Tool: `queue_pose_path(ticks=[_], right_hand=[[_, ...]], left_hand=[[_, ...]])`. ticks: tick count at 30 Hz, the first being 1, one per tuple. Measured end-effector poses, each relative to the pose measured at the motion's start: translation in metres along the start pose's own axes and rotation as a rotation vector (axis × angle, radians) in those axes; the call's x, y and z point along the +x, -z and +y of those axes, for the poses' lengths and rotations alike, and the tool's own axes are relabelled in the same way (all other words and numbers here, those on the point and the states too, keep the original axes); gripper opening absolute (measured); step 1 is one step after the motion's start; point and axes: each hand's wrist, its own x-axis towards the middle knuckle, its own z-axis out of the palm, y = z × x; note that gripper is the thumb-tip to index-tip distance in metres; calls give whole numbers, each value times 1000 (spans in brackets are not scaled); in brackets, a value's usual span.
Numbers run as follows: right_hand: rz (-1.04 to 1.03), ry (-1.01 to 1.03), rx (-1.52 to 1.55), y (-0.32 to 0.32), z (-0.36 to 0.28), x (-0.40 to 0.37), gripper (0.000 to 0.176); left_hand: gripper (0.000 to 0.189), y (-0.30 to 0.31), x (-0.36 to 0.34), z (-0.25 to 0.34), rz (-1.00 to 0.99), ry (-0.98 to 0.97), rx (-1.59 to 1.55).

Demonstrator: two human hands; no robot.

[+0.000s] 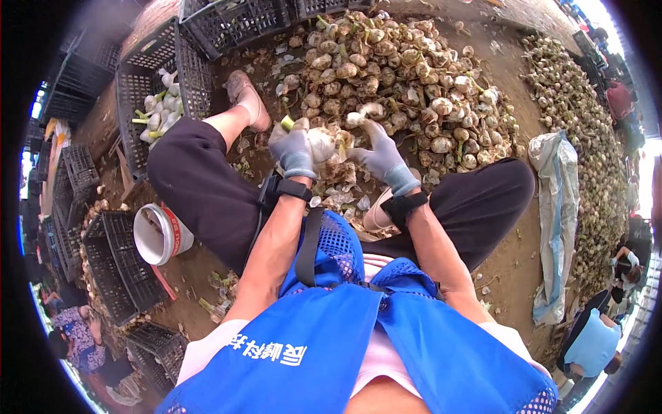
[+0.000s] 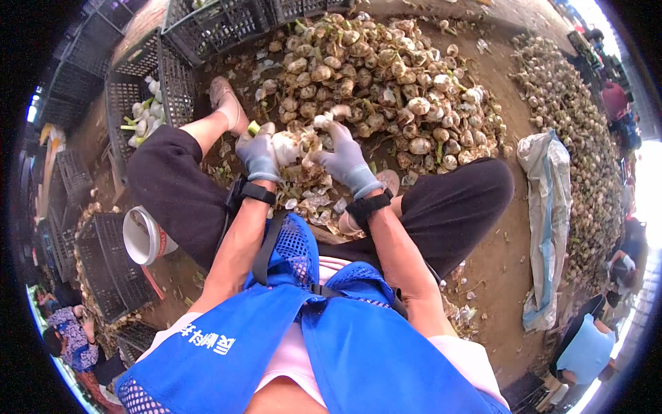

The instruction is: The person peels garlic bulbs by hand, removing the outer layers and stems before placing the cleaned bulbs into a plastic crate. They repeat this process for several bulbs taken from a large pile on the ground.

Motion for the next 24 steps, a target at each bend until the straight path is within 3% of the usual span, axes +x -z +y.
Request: queue_pose_path(ticks=[3,4,6,7,9,12,13,14,15,16,19,20,22,23,24], right_hand=[[-243,-98,-433,-1,-50,-6,47],[-148,-62,-485,-7,-49,-10,35],[-215,-237,83,-6,-39,-11,21],[-219,-245,85,-10,-38,-15,21],[-39,-30,141,-17,-41,-17,16],[100,-50,93,-28,-30,-19,14],[157,-238,315,-39,-19,-19,11],[180,-373,268,-44,-4,-11,11],[157,-513,458,-57,16,-6,12],[132,-647,650,-70,31,-2,13],[-37,-590,152,-65,15,2,20],[-37,-598,161,-74,25,-2,20],[-171,-481,-100,-92,41,2,22],[-187,-669,39,-92,40,-3,24],[-240,-617,-70,-92,34,-6,19]], left_hand=[[18,-2,-15,5,-172,-354,446],[20,-3,-17,6,-171,-528,569],[22,0,-22,25,-181,-593,562],[22,2,-22,23,-184,-587,568],[23,-1,-19,23,-223,-648,563],[22,-4,-22,27,-200,-809,555],[22,-3,-26,26,-206,-806,559],[22,-4,-29,25,-245,-765,488],[21,-6,-31,26,-287,-727,412],[21,-6,-33,26,-328,-864,462],[21,1,-16,11,-346,-381,226],[21,5,-15,4,-350,-379,236],[21,4,-10,3,-293,-271,65],[20,4,-6,3,-270,-180,-96],[17,2,-4,7,-208,-95,-280]])
